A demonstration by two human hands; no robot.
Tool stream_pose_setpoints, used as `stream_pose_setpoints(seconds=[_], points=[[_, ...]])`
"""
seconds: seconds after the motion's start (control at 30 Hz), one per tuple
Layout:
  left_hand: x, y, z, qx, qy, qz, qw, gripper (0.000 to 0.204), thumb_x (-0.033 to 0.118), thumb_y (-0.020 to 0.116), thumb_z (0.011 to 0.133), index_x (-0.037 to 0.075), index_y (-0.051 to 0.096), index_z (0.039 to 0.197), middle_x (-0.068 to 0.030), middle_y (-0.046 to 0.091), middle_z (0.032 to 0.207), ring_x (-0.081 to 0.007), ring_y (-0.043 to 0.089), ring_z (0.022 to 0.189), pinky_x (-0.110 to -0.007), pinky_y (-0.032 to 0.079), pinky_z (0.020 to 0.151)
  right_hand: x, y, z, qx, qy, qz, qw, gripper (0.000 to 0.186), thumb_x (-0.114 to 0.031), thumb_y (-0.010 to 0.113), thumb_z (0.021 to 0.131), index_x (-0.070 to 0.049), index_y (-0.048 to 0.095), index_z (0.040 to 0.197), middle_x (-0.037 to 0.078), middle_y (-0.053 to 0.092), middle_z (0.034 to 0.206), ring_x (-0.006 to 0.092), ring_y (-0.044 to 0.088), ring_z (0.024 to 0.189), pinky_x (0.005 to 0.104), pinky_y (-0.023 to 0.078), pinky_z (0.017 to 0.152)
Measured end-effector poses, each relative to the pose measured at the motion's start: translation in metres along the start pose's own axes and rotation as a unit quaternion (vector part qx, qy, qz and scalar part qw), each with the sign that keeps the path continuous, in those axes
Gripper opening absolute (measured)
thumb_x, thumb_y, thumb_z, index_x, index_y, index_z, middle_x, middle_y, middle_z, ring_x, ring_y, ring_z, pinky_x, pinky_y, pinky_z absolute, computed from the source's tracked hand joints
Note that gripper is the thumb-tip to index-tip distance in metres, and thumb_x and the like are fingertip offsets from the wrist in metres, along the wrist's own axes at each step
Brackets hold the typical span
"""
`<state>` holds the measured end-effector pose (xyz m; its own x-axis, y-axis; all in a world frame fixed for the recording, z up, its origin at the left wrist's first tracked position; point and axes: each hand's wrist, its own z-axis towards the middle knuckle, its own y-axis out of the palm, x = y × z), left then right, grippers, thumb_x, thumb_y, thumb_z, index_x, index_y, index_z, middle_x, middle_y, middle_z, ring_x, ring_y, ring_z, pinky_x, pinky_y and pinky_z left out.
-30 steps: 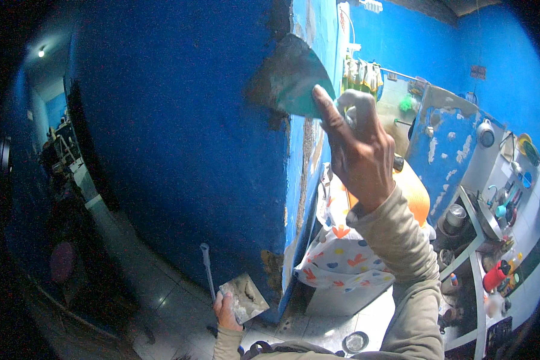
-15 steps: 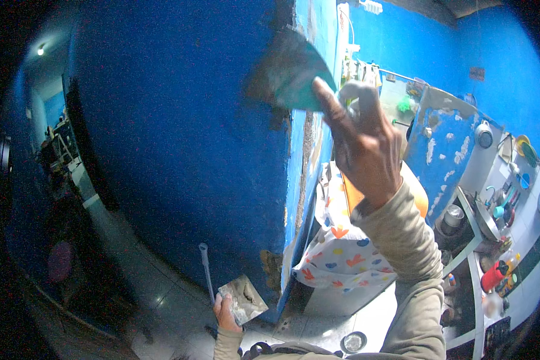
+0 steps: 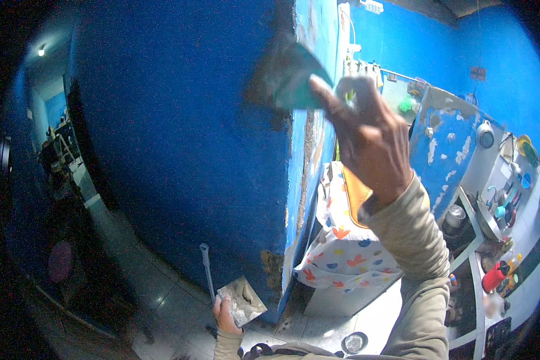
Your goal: The person scoops plaster from a metal bowl onto a hawk and applies it to a blue wall using a trowel. They repeatedly smooth the plaster over damaged areas, occasionally scraping excess back into the bowl.
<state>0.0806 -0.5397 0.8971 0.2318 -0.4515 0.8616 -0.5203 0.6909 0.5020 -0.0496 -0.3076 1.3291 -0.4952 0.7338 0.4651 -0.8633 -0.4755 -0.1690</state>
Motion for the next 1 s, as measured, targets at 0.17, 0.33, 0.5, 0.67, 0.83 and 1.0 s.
stream_pose_setpoints(seconds=[0.17, 0.33, 0.5, 0.67, 0.83, 1.0], points=[[0.025, 0.024, -0.004, -0.016, -0.012, -0.056, 0.998, 0.021, 0.02, 0.052, 0.092, 0.003, 0.054, 0.105, -0.0059, 0.058, 0.096, -0.0144, 0.058, 0.081, -0.029, 0.05, 0.073, 0.017, 0.007, 0.023, 0.012, -0.034, -0.053, 0.998, 0.058, 0.003, 0.065, 0.079, -0.024, 0.06, 0.129, 0.01, 0.055, 0.102, 0.0224, 0.061, 0.07, 0.0346, 0.052, 0.054], [0.034, 0.033, -0.012, 0.032, 0.003, 0.002, 0.999, 0.026, 0.021, 0.052, 0.092, 0.001, 0.054, 0.108, -0.0077, 0.059, 0.099, -0.0161, 0.059, 0.084, -0.031, 0.05, 0.076, -0.001, -0.005, 0.001, -0.08, -0.107, 0.012, 0.991, 0.054, 0.002, 0.061, 0.077, -0.024, 0.062, 0.124, 0.007, 0.055, 0.095, 0.02, 0.061, 0.071, 0.0325, 0.049, 0.047], [0.018, 0.016, -0.002, 0.034, -0.003, 0.013, 0.999, 0.03, 0.021, 0.052, 0.091, 0.0, 0.055, 0.112, -0.0086, 0.061, 0.099, -0.0176, 0.061, 0.086, -0.031, 0.05, 0.077, 0.021, -0.018, -0.016, -0.028, 0.024, 0.199, 0.979, 0.041, -0.004, 0.067, 0.082, -0.019, 0.066, 0.121, 0.009, 0.057, 0.093, 0.0247, 0.062, 0.076, 0.0361, 0.053, 0.062], [0.0, 0.006, 0.005, 0.015, 0.097, 0.127, 0.987, 0.029, 0.021, 0.051, 0.091, 0.0, 0.056, 0.11, -0.0084, 0.062, 0.1, -0.0181, 0.062, 0.086, -0.031, 0.051, 0.075, 0.048, -0.026, 0.008, -0.03, 0.049, 0.243, 0.968, 0.035, -0.003, 0.067, 0.083, -0.012, 0.069, 0.116, 0.01, 0.06, 0.091, 0.0216, 0.06, 0.08, 0.0331, 0.05, 0.07], [-0.002, 0.006, 0.005, 0.004, 0.043, 0.042, 0.998, 0.028, 0.022, 0.049, 0.093, 0.002, 0.055, 0.111, -0.0081, 0.062, 0.103, -0.0197, 0.063, 0.091, -0.033, 0.052, 0.079, 0.058, -0.028, -0.001, -0.063, 0.063, 0.357, 0.93, 0.035, -0.005, 0.069, 0.082, -0.011, 0.069, 0.116, 0.007, 0.06, 0.092, 0.0179, 0.059, 0.081, 0.0286, 0.05, 0.071], [0.017, 0.022, -0.001, -0.012, -0.02, -0.052, 0.998, 0.029, 0.021, 0.049, 0.093, 0.002, 0.054, 0.114, -0.0092, 0.062, 0.105, -0.0206, 0.063, 0.094, -0.033, 0.052, 0.082, 0.048, -0.029, -0.013, -0.067, 0.074, 0.355, 0.929, 0.042, 0.0, 0.071, 0.078, -0.014, 0.069, 0.117, 0.007, 0.06, 0.096, 0.0178, 0.06, 0.082, 0.0288, 0.052, 0.072]])
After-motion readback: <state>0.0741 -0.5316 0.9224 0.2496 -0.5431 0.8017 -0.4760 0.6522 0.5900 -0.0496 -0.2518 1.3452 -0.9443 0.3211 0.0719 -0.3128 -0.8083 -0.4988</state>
